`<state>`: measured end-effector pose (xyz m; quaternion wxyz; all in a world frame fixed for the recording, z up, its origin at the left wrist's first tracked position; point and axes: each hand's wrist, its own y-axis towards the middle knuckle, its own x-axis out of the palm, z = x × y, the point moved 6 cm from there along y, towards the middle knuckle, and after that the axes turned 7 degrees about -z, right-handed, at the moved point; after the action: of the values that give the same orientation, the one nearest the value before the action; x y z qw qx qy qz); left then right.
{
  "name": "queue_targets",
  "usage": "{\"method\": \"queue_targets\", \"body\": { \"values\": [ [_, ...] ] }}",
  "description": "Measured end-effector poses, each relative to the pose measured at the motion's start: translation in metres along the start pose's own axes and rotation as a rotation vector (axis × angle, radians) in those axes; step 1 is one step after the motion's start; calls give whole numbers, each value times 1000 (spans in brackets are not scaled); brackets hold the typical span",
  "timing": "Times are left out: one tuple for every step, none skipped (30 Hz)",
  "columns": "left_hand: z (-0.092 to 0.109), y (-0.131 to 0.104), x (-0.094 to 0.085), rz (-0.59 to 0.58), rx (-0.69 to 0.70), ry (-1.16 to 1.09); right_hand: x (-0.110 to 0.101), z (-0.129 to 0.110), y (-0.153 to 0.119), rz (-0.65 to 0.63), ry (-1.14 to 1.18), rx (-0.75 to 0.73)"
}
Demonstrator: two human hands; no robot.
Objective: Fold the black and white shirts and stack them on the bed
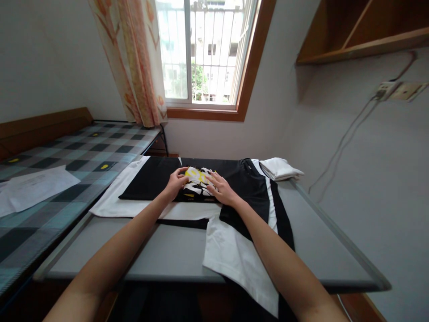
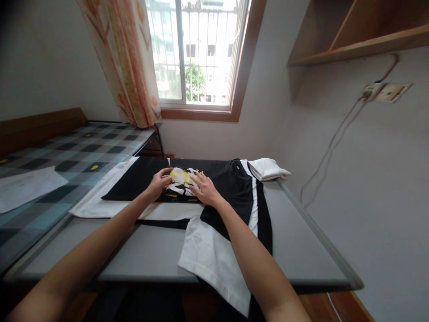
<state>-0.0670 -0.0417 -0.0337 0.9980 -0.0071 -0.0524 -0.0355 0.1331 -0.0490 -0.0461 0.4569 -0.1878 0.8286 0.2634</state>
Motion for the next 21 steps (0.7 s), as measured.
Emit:
{"method": "queue_targets", "body": {
  "values": [
    [-1, 0, 3, -32, -16, -53, -2, 0, 0, 20, 16, -2],
    [-2, -1, 6, -56, -32, -102, -4, 0, 1, 34, 29, -5],
    [-2, -1, 8, -72, -45, -141, -6, -1, 1, 40, 38, -12],
    [-3, -1, 9, -81, -57, -169, -6, -2, 1, 39, 45, -20],
    [-4, -1, 10, -82, -70, -182, -6, -3, 1, 36, 49, -28],
    [-5, -1, 9, -75, -88, -171, -6, -4, 1, 30, 51, -35],
    [-5, -1, 7, -64, -106, -132, -5, -5, 1, 22, 50, -38],
    [-6, -1, 5, -53, -118, -62, -4, -7, 0, 11, 46, -38],
    [-5, -1, 3, -45, -121, 32, -3, -8, 0, -2, 36, -37],
    [-4, 0, 1, -42, -112, 138, -3, -10, -1, -18, 22, -37],
    [-2, 0, -1, -45, -93, 242, -2, -12, -2, -35, 4, -37],
    [1, 0, -1, -53, -70, 329, -2, -13, -3, -50, -16, -38],
    [3, 0, -2, -60, -50, 392, -2, -15, -4, -62, -36, -41],
    [4, 0, -2, -62, -38, 430, -3, -17, -5, -72, -54, -45],
    [6, 0, -3, -63, -33, 444, -3, -18, -6, -79, -69, -50],
    [6, -1, -2, -74, -35, 435, -4, -19, -7, -84, -82, -55],
    [6, -2, -1, -96, -43, 407, -4, -20, -8, -85, -91, -61],
    [5, -3, 1, -127, -53, 364, -4, -21, -8, -84, -98, -66],
    [5, -5, 4, -161, -58, 314, -4, -21, -8, -79, -103, -73],
    [4, -6, 7, -193, -54, 261, -5, -22, -9, -73, -109, -79],
    [4, -8, 11, -219, -42, 206, -5, -22, -9, -66, -115, -86]
  ]
}}
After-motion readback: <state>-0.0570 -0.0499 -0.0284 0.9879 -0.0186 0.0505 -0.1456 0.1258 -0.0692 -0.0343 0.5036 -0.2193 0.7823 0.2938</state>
